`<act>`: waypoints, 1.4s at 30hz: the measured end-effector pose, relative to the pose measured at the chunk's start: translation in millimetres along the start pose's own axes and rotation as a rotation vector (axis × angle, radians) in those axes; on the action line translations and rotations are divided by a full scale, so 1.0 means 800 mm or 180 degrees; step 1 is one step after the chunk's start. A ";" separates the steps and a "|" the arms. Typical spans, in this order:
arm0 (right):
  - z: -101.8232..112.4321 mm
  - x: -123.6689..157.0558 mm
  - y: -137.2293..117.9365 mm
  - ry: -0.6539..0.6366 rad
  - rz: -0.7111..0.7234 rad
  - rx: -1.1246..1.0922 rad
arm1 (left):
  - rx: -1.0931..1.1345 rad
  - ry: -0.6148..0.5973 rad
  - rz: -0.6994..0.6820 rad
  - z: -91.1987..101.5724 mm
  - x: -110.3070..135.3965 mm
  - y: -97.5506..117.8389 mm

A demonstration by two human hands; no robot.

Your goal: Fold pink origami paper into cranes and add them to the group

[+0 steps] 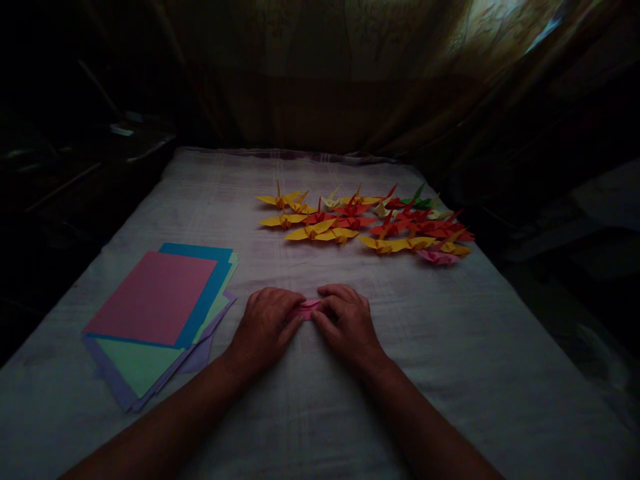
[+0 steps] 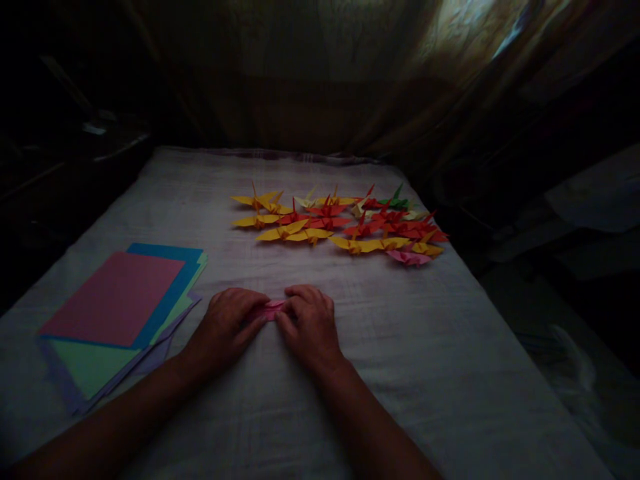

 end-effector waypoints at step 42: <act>0.000 0.000 -0.010 0.0257 -0.0130 0.0260 | -0.0026 -0.0048 0.0050 -0.003 -0.003 0.000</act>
Point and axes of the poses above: each hand's wrist, its own x-axis away from the middle knuckle, its own z-axis out of the back of the hand, y = z × x, the point moved 9 cm from there along -x, towards the middle knuckle, and after that the axes turned 8 degrees about -y, right-handed, at the moved point
